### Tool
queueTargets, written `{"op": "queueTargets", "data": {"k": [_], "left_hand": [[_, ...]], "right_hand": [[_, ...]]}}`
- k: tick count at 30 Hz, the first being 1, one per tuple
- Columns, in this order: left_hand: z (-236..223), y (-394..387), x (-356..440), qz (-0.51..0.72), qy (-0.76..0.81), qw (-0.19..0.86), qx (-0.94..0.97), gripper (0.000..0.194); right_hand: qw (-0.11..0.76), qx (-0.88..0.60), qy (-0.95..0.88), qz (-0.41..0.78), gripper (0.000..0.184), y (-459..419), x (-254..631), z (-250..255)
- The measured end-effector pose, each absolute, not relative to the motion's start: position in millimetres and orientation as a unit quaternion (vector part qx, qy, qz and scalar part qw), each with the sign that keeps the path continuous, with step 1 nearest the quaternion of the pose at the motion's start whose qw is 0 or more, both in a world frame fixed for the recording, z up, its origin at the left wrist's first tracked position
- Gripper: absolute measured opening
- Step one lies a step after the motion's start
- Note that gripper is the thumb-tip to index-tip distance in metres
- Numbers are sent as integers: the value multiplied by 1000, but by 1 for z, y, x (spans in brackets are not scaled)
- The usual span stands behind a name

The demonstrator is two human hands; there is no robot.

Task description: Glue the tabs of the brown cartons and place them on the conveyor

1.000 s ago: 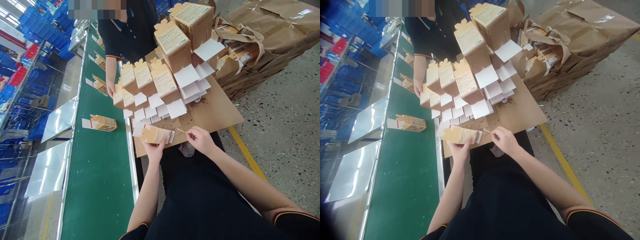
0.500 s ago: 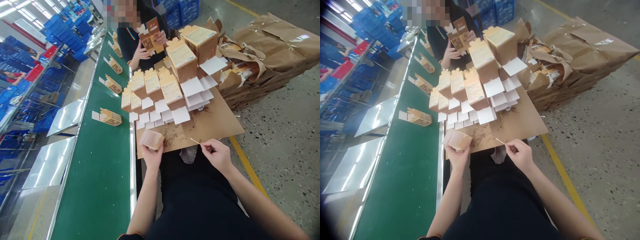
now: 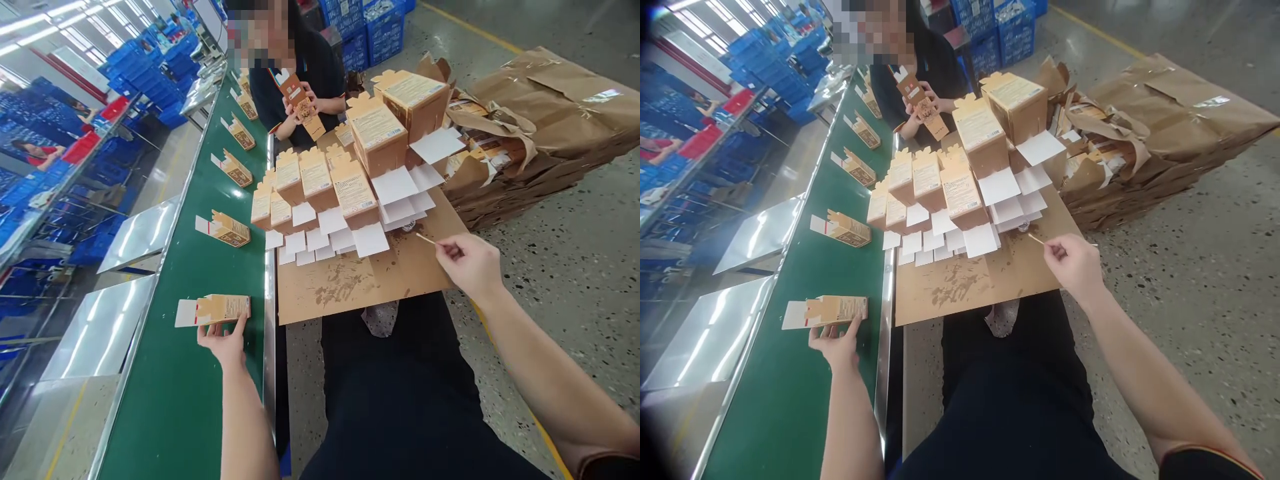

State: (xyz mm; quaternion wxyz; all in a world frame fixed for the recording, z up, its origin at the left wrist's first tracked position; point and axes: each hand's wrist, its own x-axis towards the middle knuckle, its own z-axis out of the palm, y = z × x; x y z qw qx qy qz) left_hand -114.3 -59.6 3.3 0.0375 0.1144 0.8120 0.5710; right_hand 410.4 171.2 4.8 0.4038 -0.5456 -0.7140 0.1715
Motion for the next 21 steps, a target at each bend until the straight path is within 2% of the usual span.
{"op": "queueTargets", "data": {"k": [5, 10, 13, 16, 21], "left_hand": [[1, -80, -87, 527, 819, -154, 166, 80], [24, -43, -64, 542, 748, -220, 314, 67], [47, 6, -60, 588, 694, -178, 375, 57], [77, 67, -70, 621, 679, -96, 379, 44], [119, 176, -107, 593, 760, 86, 252, 21]], "right_hand": [[268, -533, -790, 143, 24, 223, 398, 24], [192, -507, -829, 137, 36, 253, 377, 27], [182, -506, -831, 142, 42, 260, 372, 25], [189, -509, -828, 141, 37, 257, 378, 25], [296, -531, -780, 150, 22, 236, 405, 25]]}}
